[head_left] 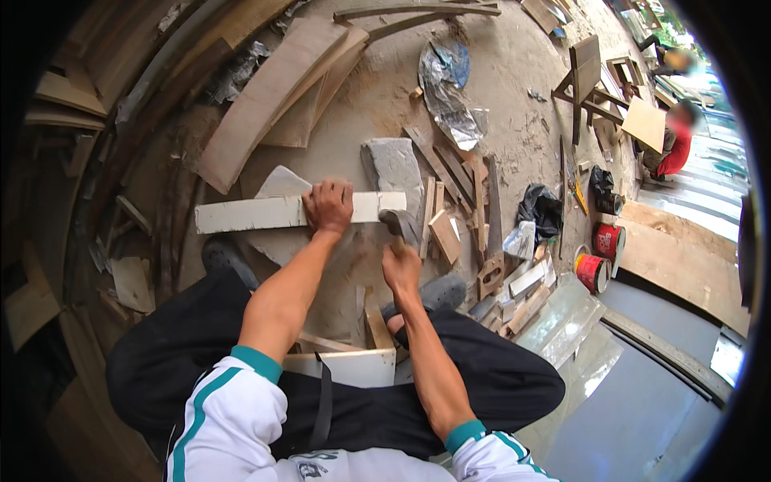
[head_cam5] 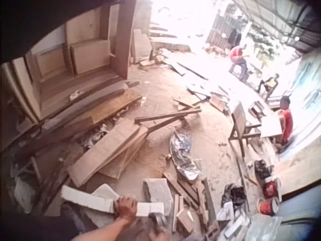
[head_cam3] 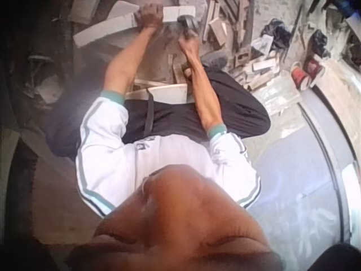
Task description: The person sits on the floor and uses a hammer to drive nails into a small white wooden plank resting on a concrete block. They repeatedly adjust the plank and hammer multiple nails into it.
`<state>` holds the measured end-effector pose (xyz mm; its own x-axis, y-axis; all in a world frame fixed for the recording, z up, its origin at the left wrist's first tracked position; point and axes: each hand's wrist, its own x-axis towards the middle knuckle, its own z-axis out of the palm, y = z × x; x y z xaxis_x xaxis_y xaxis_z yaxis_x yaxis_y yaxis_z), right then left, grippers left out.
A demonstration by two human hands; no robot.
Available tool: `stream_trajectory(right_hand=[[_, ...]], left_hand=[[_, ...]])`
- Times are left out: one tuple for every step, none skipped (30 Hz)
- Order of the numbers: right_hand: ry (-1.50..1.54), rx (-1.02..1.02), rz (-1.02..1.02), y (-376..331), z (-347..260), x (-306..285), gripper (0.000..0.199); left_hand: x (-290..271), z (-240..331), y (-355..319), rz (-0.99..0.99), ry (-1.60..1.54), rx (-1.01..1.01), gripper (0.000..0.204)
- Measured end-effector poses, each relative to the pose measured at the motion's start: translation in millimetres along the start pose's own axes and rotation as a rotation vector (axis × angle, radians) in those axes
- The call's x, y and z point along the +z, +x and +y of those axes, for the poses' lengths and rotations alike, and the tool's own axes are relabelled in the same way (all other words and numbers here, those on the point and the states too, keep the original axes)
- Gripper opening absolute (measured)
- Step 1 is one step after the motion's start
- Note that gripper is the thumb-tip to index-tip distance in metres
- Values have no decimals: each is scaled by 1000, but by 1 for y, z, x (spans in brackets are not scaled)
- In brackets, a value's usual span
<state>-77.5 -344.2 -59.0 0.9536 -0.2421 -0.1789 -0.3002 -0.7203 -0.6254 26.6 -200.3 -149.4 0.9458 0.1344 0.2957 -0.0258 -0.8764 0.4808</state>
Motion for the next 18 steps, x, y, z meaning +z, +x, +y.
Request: stream_trajectory(right_hand=[[94, -31, 105, -1, -8, -3, 7], [188, -62, 210, -2, -16, -5, 6], [283, -93, 314, -3, -20, -3, 5], [209, -128, 330, -6, -14, 0, 4], [135, -162, 345, -8, -8, 4, 4], [154, -165, 312, -10, -3, 8, 5], [177, -176, 281, -6, -2, 11, 6], [-27, -46, 58, -1, 6, 17, 10], [33, 78, 50, -2, 16, 17, 12], [103, 193, 37, 1, 12, 15, 14], [134, 179, 81, 2, 3, 9, 15], [165, 166, 124, 2, -5, 3, 16], [198, 160, 170, 2, -9, -1, 17], [119, 20, 223, 1, -8, 1, 17], [41, -120, 274, 0, -5, 5, 17], [-17, -149, 241, 5, -3, 8, 17], [-79, -161, 195, -2, 1, 10, 16], [-110, -57, 62, 1, 6, 17, 16]], left_hand=[[-1, -1, -1, -7, 0, -8, 14], [-1, -3, 0, 2, -1, -4, 14], [0, -5, 1, 12, -1, 0, 14], [1, -2, 1, 18, -10, 6, 14], [1, -1, 0, 14, 3, 8, 14], [1, 0, -1, 11, 15, 11, 14], [1, 0, -1, 8, 28, 16, 14], [0, 1, -1, 0, 27, 17, 14], [0, 2, -2, -7, 26, 18, 14], [0, -2, 0, -8, 36, 17, 14], [0, -4, 1, -11, 35, 14, 15], [0, -6, 2, -14, 35, 11, 15], [0, -6, 4, -22, 35, 13, 16], [-1, -5, 6, -17, 31, 16, 17], [0, -4, 7, -11, 27, 19, 18], [0, -1, 7, -3, 16, 20, 19], [0, 0, 1, -13, 3, 10, 19], [0, -1, 1, -7, 3, 17, 19]])
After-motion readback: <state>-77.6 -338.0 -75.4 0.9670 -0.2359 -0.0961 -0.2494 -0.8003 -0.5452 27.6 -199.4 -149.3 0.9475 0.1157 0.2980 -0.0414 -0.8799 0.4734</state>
